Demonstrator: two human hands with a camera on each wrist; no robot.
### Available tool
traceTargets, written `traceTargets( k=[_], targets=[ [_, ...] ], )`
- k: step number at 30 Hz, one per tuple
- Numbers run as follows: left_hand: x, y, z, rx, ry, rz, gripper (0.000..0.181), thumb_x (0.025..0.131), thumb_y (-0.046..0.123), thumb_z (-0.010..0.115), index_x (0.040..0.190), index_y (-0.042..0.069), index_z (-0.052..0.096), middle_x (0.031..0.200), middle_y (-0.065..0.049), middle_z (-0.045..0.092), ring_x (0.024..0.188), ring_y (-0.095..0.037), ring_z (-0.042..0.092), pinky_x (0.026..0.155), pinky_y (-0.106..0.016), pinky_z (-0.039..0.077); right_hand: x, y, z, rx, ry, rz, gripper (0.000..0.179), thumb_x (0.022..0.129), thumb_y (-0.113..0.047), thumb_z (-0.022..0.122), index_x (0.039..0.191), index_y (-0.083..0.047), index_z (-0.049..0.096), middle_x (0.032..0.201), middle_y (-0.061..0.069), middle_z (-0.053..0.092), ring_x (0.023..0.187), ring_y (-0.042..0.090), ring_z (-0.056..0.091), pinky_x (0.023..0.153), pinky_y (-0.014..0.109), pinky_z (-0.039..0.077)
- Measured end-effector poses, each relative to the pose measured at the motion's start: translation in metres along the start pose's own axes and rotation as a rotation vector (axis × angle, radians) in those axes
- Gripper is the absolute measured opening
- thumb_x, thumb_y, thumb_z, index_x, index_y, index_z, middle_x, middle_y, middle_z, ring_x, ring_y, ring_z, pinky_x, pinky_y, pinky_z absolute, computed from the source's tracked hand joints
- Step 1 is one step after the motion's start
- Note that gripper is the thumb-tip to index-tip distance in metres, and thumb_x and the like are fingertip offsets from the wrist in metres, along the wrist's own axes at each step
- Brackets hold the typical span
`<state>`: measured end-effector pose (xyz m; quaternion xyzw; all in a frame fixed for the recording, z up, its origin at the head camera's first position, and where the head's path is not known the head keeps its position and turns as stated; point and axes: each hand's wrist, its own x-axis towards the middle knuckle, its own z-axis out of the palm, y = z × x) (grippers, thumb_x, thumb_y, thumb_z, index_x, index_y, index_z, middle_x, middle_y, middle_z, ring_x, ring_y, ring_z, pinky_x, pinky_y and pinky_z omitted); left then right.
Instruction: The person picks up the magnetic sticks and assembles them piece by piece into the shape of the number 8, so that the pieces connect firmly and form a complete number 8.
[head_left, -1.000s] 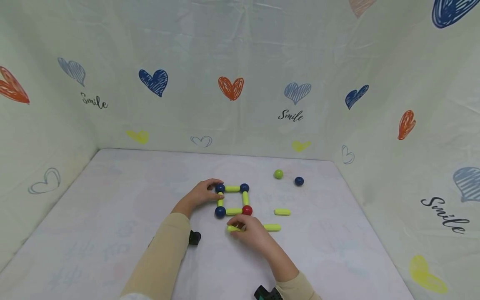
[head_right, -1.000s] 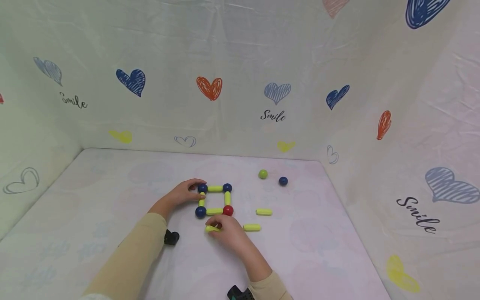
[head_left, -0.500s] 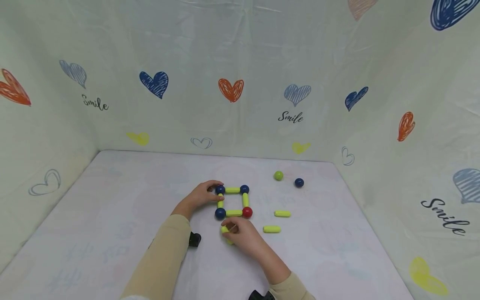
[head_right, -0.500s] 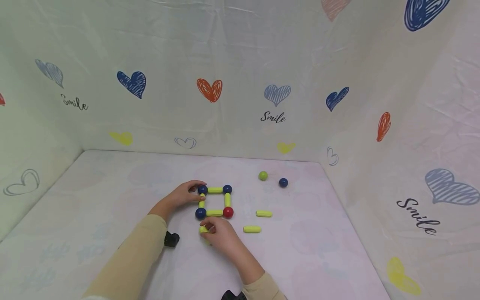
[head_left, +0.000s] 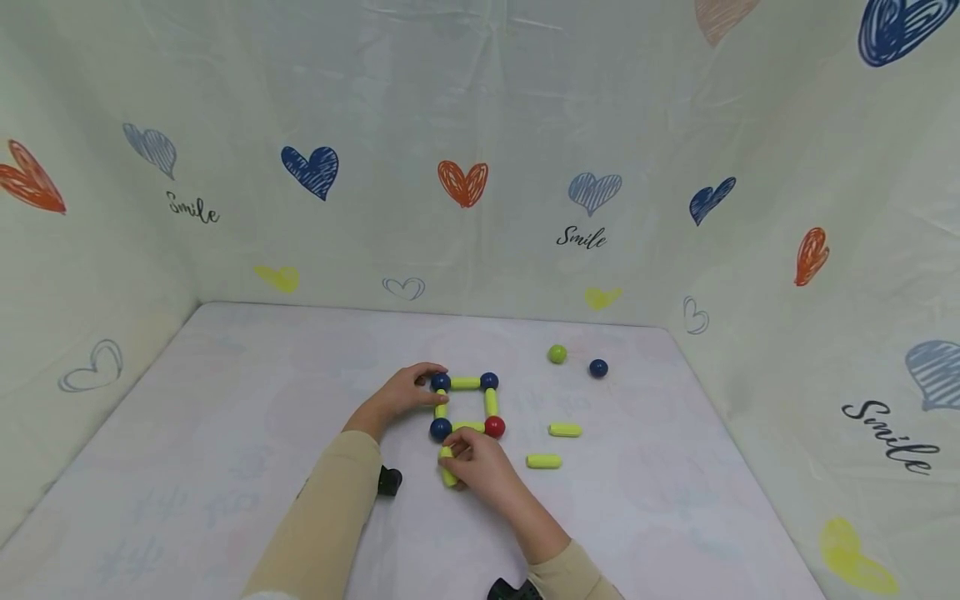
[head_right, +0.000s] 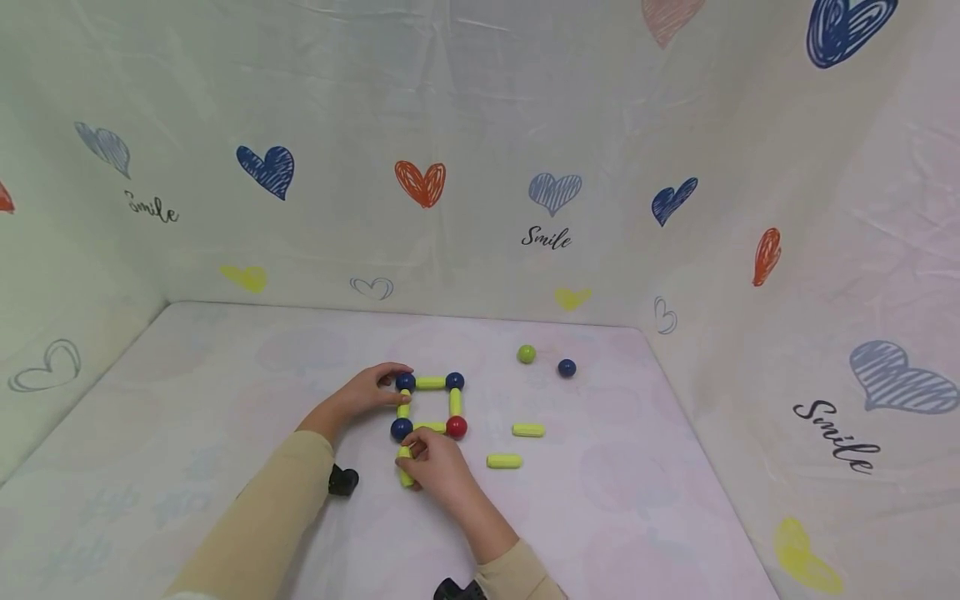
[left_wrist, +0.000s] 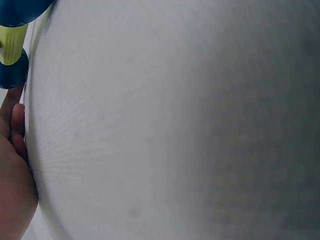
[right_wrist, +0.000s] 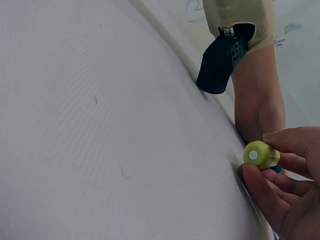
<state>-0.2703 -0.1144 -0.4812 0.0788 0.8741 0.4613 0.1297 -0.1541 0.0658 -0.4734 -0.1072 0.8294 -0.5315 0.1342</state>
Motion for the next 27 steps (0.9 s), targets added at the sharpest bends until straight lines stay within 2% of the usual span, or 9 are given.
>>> traceTargets(
  k=[16, 27],
  targets=[
    [0.001, 0.0, 0.001, -0.007, 0.003, 0.001, 0.054, 0.081, 0.025, 0.081, 0.13, 0.015, 0.061, 0.136, -0.01, 0.053, 0.123, -0.032, 0.045, 0.104, -0.05, 0.035, 0.006, -0.001, 0.009, 0.062, 0.057, 0.05, 0.025, 0.086, -0.01, 0.076, 0.097, -0.005, 0.055, 0.081, 0.005, 0.056, 0.063, 0.015, 0.061, 0.054, 0.029, 0.055],
    [-0.002, 0.0, 0.0, -0.011, -0.002, -0.005, 0.054, 0.082, 0.026, 0.08, 0.131, 0.017, 0.06, 0.139, -0.01, 0.051, 0.126, -0.033, 0.044, 0.105, -0.052, 0.034, 0.009, 0.001, 0.011, 0.081, 0.066, 0.051, 0.027, 0.084, -0.013, 0.078, 0.095, -0.006, 0.054, 0.079, 0.005, 0.056, 0.058, 0.014, 0.062, 0.055, 0.028, 0.054]
  ],
)
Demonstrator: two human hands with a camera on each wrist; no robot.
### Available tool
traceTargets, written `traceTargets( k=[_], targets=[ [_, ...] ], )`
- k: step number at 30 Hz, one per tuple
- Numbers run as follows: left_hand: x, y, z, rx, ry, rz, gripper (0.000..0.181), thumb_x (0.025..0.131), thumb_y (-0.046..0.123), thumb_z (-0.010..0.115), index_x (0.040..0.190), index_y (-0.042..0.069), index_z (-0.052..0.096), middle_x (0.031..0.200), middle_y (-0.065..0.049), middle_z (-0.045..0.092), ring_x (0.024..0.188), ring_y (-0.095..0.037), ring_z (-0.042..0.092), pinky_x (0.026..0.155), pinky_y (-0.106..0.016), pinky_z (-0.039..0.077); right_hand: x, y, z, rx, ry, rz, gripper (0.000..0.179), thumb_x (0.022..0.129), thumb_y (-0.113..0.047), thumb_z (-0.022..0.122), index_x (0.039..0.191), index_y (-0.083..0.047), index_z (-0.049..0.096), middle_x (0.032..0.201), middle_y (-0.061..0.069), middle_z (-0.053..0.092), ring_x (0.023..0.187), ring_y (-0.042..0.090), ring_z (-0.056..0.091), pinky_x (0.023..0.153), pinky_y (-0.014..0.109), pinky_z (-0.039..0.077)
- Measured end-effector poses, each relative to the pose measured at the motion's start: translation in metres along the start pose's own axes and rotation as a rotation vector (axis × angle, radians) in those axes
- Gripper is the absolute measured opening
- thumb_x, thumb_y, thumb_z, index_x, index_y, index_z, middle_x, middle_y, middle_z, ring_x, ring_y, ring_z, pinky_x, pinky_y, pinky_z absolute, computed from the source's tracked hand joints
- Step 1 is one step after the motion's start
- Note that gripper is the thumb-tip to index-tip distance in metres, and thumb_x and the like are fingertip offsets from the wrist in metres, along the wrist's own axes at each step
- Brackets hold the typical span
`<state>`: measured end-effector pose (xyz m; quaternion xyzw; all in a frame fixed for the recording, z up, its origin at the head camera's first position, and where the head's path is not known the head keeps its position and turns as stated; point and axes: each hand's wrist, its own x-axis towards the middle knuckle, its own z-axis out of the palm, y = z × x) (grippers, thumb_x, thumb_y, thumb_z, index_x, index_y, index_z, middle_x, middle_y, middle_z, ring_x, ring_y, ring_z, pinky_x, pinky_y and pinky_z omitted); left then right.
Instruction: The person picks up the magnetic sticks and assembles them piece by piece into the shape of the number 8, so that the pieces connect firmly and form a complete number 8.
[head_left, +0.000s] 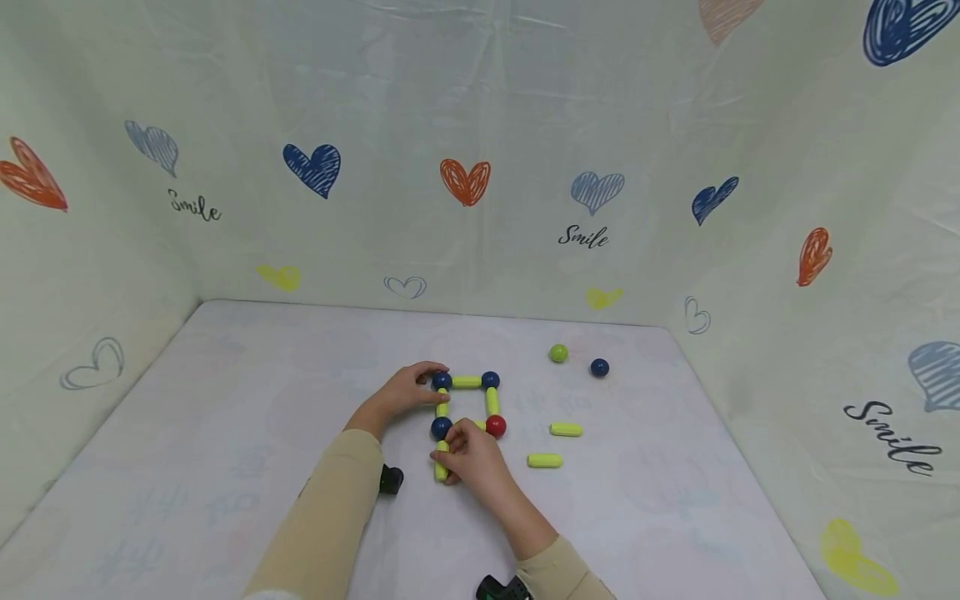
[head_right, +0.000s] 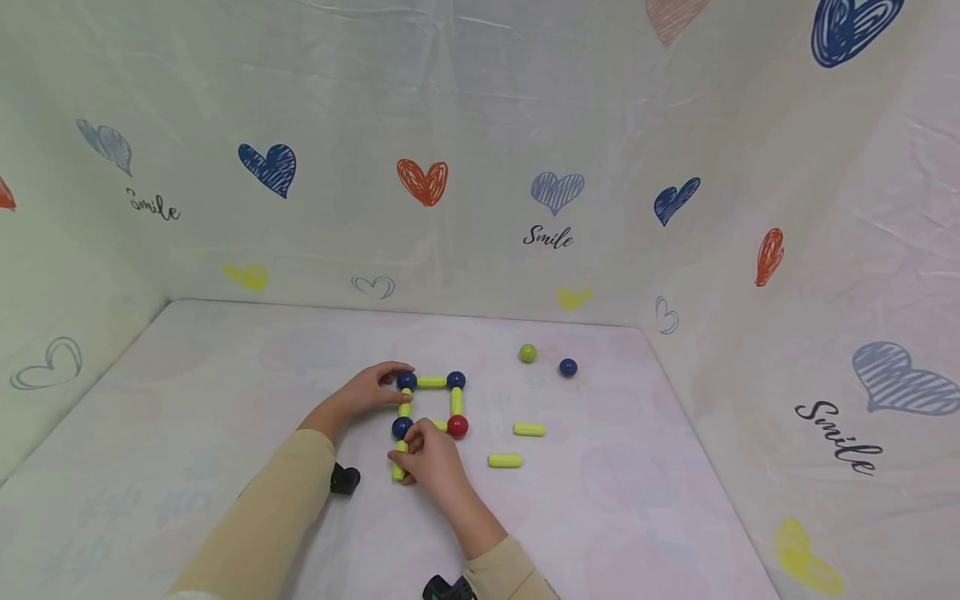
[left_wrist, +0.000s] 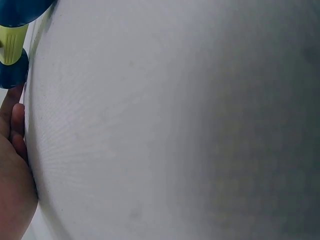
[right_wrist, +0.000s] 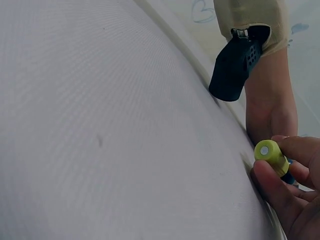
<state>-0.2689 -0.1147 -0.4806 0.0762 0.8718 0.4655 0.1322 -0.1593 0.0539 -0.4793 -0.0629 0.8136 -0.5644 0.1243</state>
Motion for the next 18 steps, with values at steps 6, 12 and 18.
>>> traceTargets(
  k=[6, 12, 18],
  targets=[
    [-0.0003, 0.0005, 0.001, 0.004, 0.005, -0.006, 0.054, 0.081, 0.026, 0.08, 0.131, 0.016, 0.06, 0.139, -0.011, 0.051, 0.126, -0.033, 0.044, 0.105, -0.052, 0.033, 0.0011, 0.0012, 0.0026, 0.01, 0.04, -0.002, 0.028, 0.082, -0.012, 0.079, 0.092, -0.004, 0.054, 0.077, 0.006, 0.057, 0.058, 0.015, 0.061, 0.054, 0.029, 0.054],
    [0.0006, 0.0002, 0.0015, 0.006, 0.006, -0.016, 0.054, 0.081, 0.027, 0.08, 0.131, 0.018, 0.06, 0.14, -0.011, 0.05, 0.126, -0.033, 0.044, 0.105, -0.053, 0.033, 0.0012, -0.0007, 0.004, 0.032, 0.075, 0.019, 0.026, 0.082, -0.01, 0.079, 0.092, -0.004, 0.055, 0.079, 0.006, 0.057, 0.059, 0.015, 0.06, 0.054, 0.029, 0.055],
    [0.0018, -0.0007, 0.0013, 0.01, 0.004, -0.014, 0.054, 0.081, 0.026, 0.08, 0.131, 0.018, 0.061, 0.14, -0.011, 0.051, 0.126, -0.033, 0.044, 0.105, -0.052, 0.033, 0.0004, -0.0021, 0.0036, 0.029, 0.074, 0.018, 0.026, 0.083, -0.011, 0.078, 0.092, -0.004, 0.056, 0.08, 0.005, 0.058, 0.059, 0.014, 0.061, 0.054, 0.028, 0.054]
  ],
)
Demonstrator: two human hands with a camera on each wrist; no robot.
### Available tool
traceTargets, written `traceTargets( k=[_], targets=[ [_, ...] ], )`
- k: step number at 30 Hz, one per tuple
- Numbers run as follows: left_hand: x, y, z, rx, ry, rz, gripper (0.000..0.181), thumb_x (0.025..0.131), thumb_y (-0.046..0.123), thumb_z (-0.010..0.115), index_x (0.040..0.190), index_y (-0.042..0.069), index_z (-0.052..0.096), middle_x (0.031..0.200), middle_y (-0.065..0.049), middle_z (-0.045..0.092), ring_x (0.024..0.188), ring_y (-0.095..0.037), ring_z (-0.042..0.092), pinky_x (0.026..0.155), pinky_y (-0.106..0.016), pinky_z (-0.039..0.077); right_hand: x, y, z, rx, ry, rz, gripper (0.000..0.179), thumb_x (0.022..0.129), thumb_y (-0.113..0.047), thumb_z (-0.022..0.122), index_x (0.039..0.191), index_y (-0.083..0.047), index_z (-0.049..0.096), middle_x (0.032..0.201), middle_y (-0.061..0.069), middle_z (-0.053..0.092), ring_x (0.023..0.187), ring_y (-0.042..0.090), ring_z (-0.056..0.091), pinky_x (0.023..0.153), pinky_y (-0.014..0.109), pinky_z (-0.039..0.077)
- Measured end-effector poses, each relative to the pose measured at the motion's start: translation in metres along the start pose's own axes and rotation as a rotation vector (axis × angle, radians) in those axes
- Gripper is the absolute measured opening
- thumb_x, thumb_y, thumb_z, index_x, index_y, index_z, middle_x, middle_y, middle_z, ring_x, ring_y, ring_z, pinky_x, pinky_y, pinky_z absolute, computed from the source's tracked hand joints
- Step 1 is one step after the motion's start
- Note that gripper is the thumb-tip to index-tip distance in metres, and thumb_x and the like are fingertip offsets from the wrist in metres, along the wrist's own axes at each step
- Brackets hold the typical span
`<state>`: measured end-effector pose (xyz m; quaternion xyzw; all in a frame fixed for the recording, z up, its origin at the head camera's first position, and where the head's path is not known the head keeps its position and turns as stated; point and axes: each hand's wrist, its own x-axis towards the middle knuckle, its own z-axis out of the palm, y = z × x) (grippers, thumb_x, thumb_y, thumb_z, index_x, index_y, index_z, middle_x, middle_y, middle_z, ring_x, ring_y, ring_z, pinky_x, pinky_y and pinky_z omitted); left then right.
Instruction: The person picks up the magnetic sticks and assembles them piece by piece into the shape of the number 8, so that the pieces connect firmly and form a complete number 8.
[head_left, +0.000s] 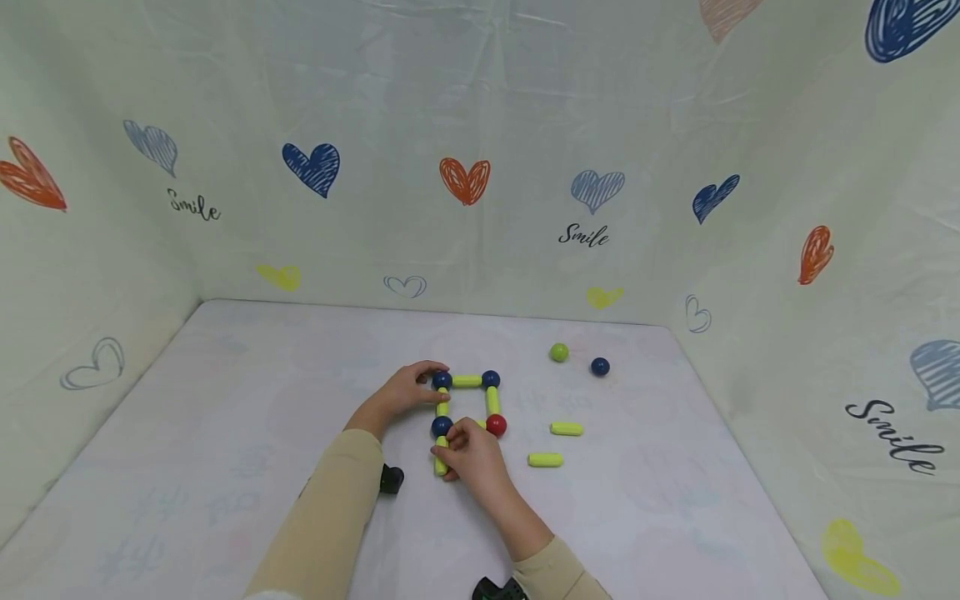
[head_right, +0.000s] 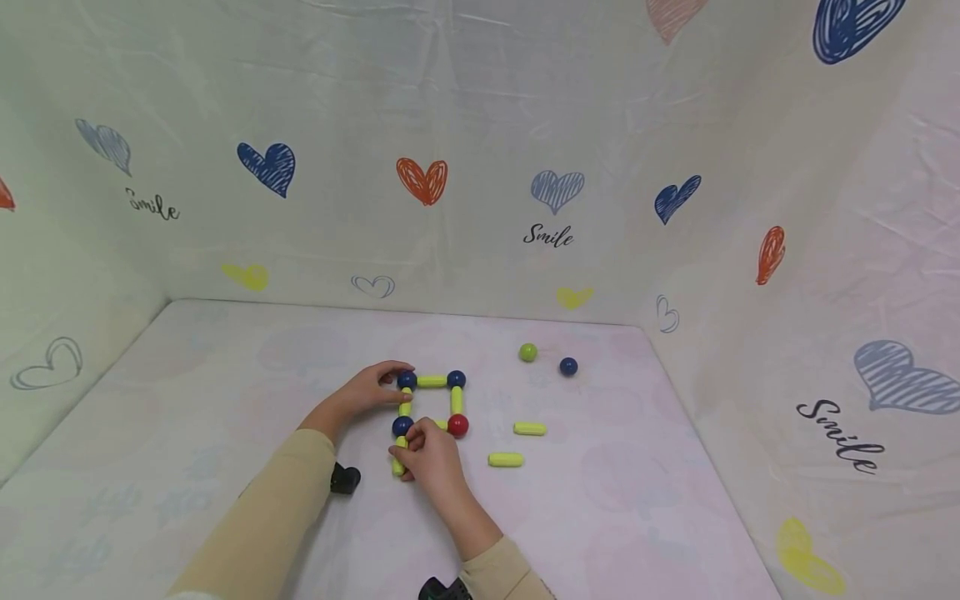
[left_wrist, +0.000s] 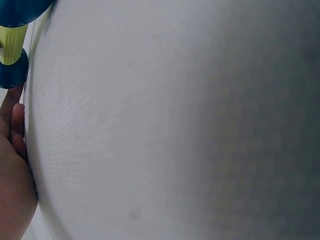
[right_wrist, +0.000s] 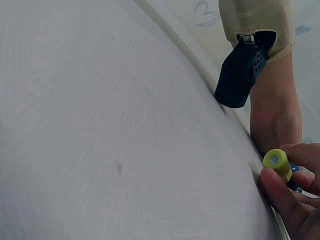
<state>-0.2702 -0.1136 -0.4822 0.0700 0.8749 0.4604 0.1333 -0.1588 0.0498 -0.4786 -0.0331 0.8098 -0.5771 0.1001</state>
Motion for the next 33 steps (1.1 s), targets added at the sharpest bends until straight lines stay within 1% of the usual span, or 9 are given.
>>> traceTargets(
  k=[2, 6, 12, 18, 24, 27, 33],
  targets=[
    [0.0, 0.0, 0.0, 0.002, -0.002, 0.001, 0.054, 0.081, 0.026, 0.08, 0.131, 0.018, 0.06, 0.139, -0.011, 0.051, 0.125, -0.033, 0.044, 0.105, -0.052, 0.034, -0.001, -0.001, -0.002, -0.007, -0.007, 0.006, 0.025, 0.084, -0.013, 0.078, 0.092, -0.005, 0.056, 0.08, 0.004, 0.058, 0.059, 0.013, 0.061, 0.055, 0.027, 0.054],
    [0.0, 0.001, -0.001, 0.008, -0.006, 0.0, 0.055, 0.081, 0.026, 0.08, 0.131, 0.018, 0.06, 0.138, -0.01, 0.052, 0.124, -0.033, 0.044, 0.104, -0.051, 0.035, -0.002, -0.002, -0.009, -0.059, -0.015, -0.017, 0.022, 0.085, -0.016, 0.077, 0.093, -0.006, 0.059, 0.08, 0.002, 0.059, 0.059, 0.014, 0.061, 0.054, 0.026, 0.054],
    [-0.001, 0.0, -0.001, -0.001, 0.001, 0.005, 0.055, 0.08, 0.027, 0.082, 0.13, 0.017, 0.061, 0.138, -0.01, 0.052, 0.125, -0.032, 0.044, 0.105, -0.051, 0.034, 0.001, -0.003, -0.023, -0.135, 0.0, -0.064, 0.018, 0.087, -0.017, 0.075, 0.094, -0.008, 0.062, 0.079, 0.001, 0.06, 0.057, 0.015, 0.06, 0.053, 0.027, 0.051],
    [-0.001, 0.002, -0.001, 0.001, -0.005, -0.013, 0.056, 0.08, 0.026, 0.081, 0.131, 0.018, 0.06, 0.14, -0.011, 0.051, 0.127, -0.033, 0.043, 0.106, -0.052, 0.033, 0.006, -0.005, -0.042, -0.184, 0.023, -0.095, 0.018, 0.089, -0.017, 0.073, 0.098, -0.006, 0.062, 0.079, 0.002, 0.06, 0.059, 0.014, 0.06, 0.053, 0.027, 0.051],
    [-0.001, 0.002, 0.0, 0.001, -0.001, -0.013, 0.055, 0.08, 0.026, 0.081, 0.131, 0.019, 0.06, 0.14, -0.011, 0.05, 0.127, -0.033, 0.043, 0.106, -0.051, 0.033, 0.011, -0.007, -0.062, -0.257, 0.106, -0.12, 0.018, 0.088, -0.014, 0.074, 0.099, -0.004, 0.064, 0.08, 0.001, 0.06, 0.063, 0.012, 0.057, 0.055, 0.025, 0.049],
    [-0.001, 0.002, 0.0, 0.006, -0.003, -0.009, 0.056, 0.08, 0.027, 0.081, 0.131, 0.018, 0.06, 0.14, -0.011, 0.05, 0.127, -0.033, 0.043, 0.107, -0.051, 0.033, 0.014, -0.007, -0.071, -0.274, 0.157, -0.122, 0.017, 0.086, -0.014, 0.074, 0.098, -0.005, 0.065, 0.081, 0.0, 0.062, 0.067, 0.012, 0.057, 0.058, 0.024, 0.048],
    [-0.001, 0.001, 0.0, 0.002, -0.004, -0.005, 0.056, 0.08, 0.026, 0.081, 0.131, 0.018, 0.06, 0.14, -0.011, 0.05, 0.127, -0.033, 0.043, 0.106, -0.051, 0.033, 0.02, -0.005, -0.088, -0.297, 0.219, -0.108, 0.018, 0.087, -0.013, 0.074, 0.1, -0.004, 0.066, 0.083, 0.0, 0.061, 0.073, 0.016, 0.054, 0.062, 0.025, 0.047]
  ],
)
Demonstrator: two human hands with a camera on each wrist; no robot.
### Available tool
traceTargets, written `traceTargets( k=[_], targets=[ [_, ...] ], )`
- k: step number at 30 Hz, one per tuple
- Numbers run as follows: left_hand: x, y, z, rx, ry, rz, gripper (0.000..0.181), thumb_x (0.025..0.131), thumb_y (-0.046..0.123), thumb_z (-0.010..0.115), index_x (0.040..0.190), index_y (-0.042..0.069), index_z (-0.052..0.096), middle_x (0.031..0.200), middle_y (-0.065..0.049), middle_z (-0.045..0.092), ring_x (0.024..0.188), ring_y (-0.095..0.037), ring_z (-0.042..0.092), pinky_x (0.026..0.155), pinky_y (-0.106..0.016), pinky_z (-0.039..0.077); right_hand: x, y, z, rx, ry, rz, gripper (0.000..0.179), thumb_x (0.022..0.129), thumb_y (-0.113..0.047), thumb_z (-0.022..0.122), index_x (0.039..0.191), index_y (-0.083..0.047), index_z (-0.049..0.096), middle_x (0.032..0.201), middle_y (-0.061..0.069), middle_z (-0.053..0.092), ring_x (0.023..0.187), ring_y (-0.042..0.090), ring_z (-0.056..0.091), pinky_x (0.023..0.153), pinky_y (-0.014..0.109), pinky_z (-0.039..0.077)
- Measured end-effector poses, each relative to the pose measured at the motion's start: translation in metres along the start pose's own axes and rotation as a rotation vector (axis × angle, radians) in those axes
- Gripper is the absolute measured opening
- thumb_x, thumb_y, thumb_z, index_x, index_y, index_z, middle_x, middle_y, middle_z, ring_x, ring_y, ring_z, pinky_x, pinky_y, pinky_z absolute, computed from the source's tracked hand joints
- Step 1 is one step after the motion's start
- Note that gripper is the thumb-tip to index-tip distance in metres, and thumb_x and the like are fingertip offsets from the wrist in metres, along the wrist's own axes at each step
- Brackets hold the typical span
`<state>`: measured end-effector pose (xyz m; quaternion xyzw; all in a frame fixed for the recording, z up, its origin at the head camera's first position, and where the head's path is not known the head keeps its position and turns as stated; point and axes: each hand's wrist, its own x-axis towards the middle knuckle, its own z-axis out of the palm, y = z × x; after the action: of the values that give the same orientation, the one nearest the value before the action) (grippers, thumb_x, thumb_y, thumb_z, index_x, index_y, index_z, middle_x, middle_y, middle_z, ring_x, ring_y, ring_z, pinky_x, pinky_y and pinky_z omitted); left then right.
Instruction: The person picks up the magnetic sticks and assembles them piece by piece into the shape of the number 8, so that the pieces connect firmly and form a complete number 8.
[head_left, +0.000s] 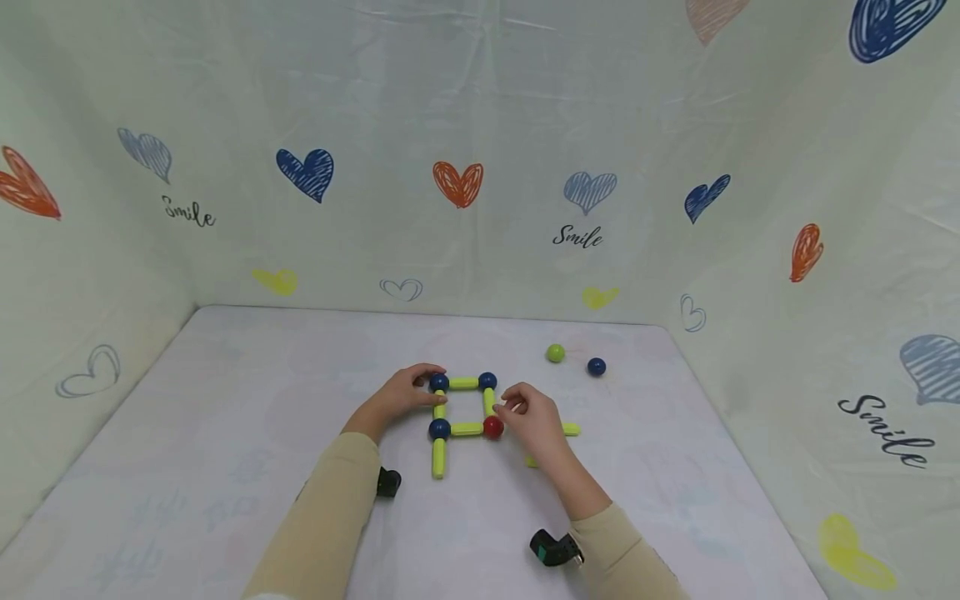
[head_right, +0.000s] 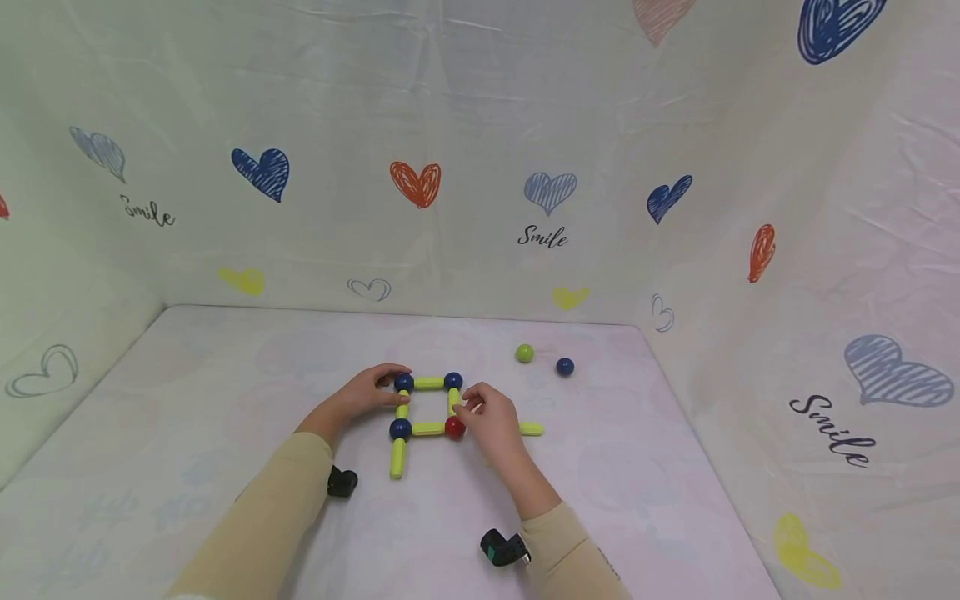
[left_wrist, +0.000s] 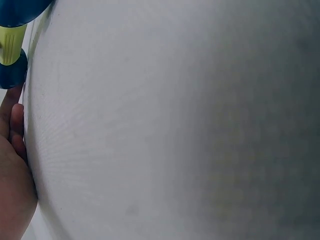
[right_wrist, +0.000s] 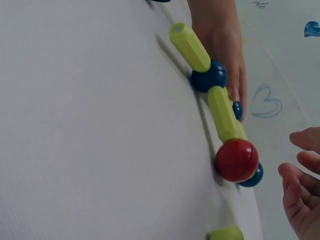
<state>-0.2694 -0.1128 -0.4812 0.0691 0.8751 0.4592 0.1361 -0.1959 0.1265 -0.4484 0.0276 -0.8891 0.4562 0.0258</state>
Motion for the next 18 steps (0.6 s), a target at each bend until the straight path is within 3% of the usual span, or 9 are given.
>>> traceTargets(
  k=[11, 18],
  targets=[
    [0.001, 0.0, 0.0, -0.008, 0.0, -0.012, 0.054, 0.082, 0.026, 0.08, 0.131, 0.019, 0.06, 0.139, -0.011, 0.05, 0.126, -0.033, 0.043, 0.106, -0.051, 0.034, 0.017, 0.018, -0.023, -0.066, 0.085, -0.023, 0.02, 0.085, -0.013, 0.076, 0.099, -0.003, 0.067, 0.081, 0.001, 0.062, 0.072, 0.017, 0.051, 0.062, 0.026, 0.043],
    [0.003, -0.004, 0.002, -0.015, -0.003, -0.003, 0.053, 0.082, 0.026, 0.08, 0.131, 0.023, 0.06, 0.139, -0.009, 0.051, 0.127, -0.033, 0.043, 0.106, -0.051, 0.034, 0.029, 0.029, -0.039, -0.089, 0.1, -0.031, 0.024, 0.086, -0.012, 0.074, 0.105, -0.001, 0.066, 0.087, 0.003, 0.064, 0.081, 0.02, 0.054, 0.069, 0.031, 0.045]
  ],
)
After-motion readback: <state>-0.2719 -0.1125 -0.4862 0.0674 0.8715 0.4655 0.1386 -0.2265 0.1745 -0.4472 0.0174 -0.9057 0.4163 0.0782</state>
